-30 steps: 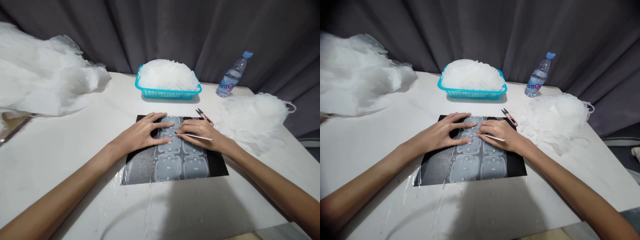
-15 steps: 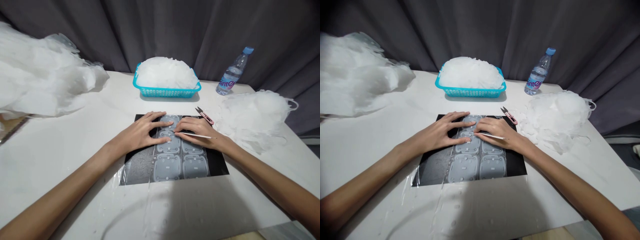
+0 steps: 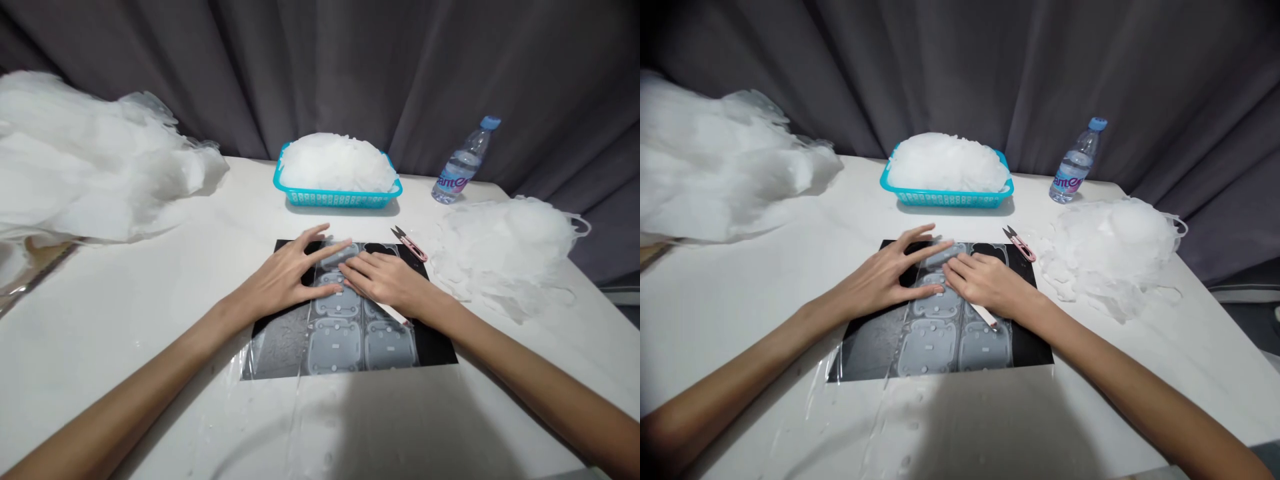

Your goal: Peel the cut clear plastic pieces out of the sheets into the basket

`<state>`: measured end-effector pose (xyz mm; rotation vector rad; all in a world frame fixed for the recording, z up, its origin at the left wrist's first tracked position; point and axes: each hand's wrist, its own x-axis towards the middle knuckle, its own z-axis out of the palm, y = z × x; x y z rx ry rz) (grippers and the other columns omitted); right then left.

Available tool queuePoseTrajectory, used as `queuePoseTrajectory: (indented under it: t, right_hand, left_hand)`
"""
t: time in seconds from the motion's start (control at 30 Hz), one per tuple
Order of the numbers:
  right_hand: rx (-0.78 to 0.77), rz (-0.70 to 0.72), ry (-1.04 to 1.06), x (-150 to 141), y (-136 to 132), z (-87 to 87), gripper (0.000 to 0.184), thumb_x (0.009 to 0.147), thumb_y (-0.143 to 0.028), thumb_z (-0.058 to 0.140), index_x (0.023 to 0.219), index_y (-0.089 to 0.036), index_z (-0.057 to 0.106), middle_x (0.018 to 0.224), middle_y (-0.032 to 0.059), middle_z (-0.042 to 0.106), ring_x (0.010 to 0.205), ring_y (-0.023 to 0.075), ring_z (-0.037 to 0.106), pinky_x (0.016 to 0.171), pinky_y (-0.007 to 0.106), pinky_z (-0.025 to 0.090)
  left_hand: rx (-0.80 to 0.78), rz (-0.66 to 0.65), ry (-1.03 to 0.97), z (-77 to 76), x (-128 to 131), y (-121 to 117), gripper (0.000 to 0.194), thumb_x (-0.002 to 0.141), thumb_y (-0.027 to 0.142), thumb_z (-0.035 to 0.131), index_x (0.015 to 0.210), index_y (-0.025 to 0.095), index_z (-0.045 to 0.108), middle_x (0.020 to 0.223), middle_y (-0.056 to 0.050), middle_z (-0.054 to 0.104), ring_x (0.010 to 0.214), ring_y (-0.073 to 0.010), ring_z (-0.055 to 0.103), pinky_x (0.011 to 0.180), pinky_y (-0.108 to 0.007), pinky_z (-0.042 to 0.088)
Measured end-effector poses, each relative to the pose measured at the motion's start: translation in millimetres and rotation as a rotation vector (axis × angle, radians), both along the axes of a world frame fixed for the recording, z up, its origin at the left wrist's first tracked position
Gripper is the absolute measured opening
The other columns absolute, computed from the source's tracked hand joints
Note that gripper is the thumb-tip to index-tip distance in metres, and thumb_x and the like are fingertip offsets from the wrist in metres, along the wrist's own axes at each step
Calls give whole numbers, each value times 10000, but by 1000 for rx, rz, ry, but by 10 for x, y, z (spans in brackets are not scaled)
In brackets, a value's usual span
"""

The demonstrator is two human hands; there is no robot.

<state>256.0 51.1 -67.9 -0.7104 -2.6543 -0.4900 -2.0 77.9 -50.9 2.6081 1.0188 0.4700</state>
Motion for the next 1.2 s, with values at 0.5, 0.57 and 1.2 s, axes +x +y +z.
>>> queuePoseTrajectory:
  t: [0.5,0.57,1.2]
  right_hand:
    - [-38,-22,218,-60,-85,206,201,1096,-213,504,1091,-126,685,958,106,759,943,251,704,782,351,565]
    - [-67,-21,231,-57,-80,207,206,1100,-222,498,1077,-131,681,959,107,754,937,249,697,775,352,560]
    - [-728,-26,549,29,-257,721,171,1087,-262,531,1155,-220,683,1024,53,688,900,187,652,827,329,527]
  left_hand:
    - [-704,258,-618,40,222,-276,365,883,532,782,902,173,715,895,-42,729,822,-192,618,760,-318,453]
    - [-693,271,-584,34,220,-267,366,867,532,797,863,172,728,830,-28,707,758,-172,587,704,-299,430]
    - [-931,121,-690,201,139,-184,471,1026,627,545,1058,228,793,1175,-98,779,1136,-293,689,1061,-454,493]
